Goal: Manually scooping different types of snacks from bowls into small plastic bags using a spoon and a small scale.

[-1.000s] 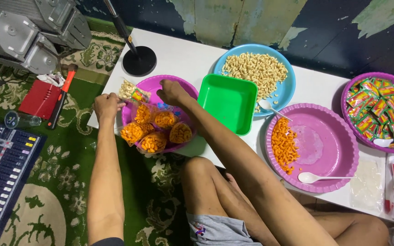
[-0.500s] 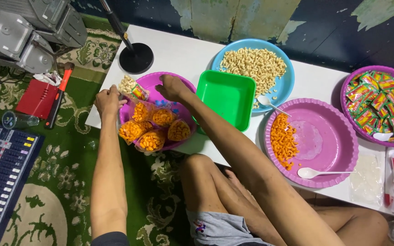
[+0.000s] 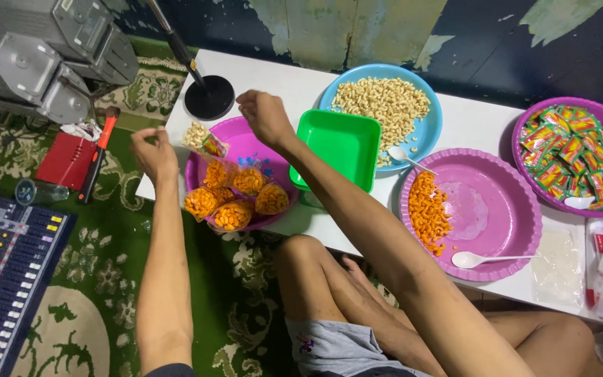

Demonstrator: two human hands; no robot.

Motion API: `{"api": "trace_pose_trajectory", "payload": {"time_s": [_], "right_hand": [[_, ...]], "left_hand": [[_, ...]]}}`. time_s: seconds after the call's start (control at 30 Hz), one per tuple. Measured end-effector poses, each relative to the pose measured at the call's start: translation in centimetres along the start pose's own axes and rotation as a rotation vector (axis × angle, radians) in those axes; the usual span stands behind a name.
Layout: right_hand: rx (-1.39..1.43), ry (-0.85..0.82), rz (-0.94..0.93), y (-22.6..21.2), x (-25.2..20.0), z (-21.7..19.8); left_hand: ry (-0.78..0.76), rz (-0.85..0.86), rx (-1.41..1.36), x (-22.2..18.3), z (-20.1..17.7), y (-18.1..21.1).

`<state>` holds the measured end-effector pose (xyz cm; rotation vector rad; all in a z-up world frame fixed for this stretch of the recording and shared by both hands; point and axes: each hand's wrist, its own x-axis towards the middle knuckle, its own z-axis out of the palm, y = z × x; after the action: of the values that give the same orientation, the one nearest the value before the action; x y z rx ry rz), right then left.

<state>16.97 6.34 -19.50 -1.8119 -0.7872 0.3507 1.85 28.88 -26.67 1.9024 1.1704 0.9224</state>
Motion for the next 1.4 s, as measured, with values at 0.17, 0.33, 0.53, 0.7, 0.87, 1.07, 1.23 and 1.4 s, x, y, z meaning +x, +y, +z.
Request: {"api": "trace_pose_trajectory", "payload": {"time_s": [0.17, 0.33, 0.53, 0.7, 0.87, 1.07, 1.23, 1.4], "right_hand": [[0.126, 0.24, -0.067, -4.5, -2.0, -5.2], [0.115, 0.421, -0.25, -6.6, -6.0, -11.7], [0.267, 0.398, -0.255, -2.3, -12.0, -20.5], [0.333, 0.531, -0.135, 2.0, -19.7, -28.8], [0.219, 0.689, 0.043, 6.1, -29.6, -33.5], [0.098, 0.698, 0.27, 12.4, -40.3, -36.2], [-0.146, 0.813, 0.445, 21.8, -49.6, -38.9], [-0.51, 0.88, 0.461, 17.4, -54.9, -39.2]], "left_hand": [[0.029, 0.34, -0.352, -2.5, -1.2, 7.5], [-0.235, 0.604, -0.34, -7.9, -2.5, 17.0], [-0.588, 0.683, -0.353, -16.2, -4.1, 25.0], [-0.861, 0.596, -0.462, -22.4, -5.2, 28.5], [-1.159, 0.509, -0.559, -28.3, -1.1, 26.0], [-1.351, 0.392, -0.423, -35.2, 5.0, 23.7], [-1.331, 0.278, -0.302, -37.5, 7.7, 19.7], [-1.325, 0.154, -0.315, -38.8, 7.8, 18.8]]}}
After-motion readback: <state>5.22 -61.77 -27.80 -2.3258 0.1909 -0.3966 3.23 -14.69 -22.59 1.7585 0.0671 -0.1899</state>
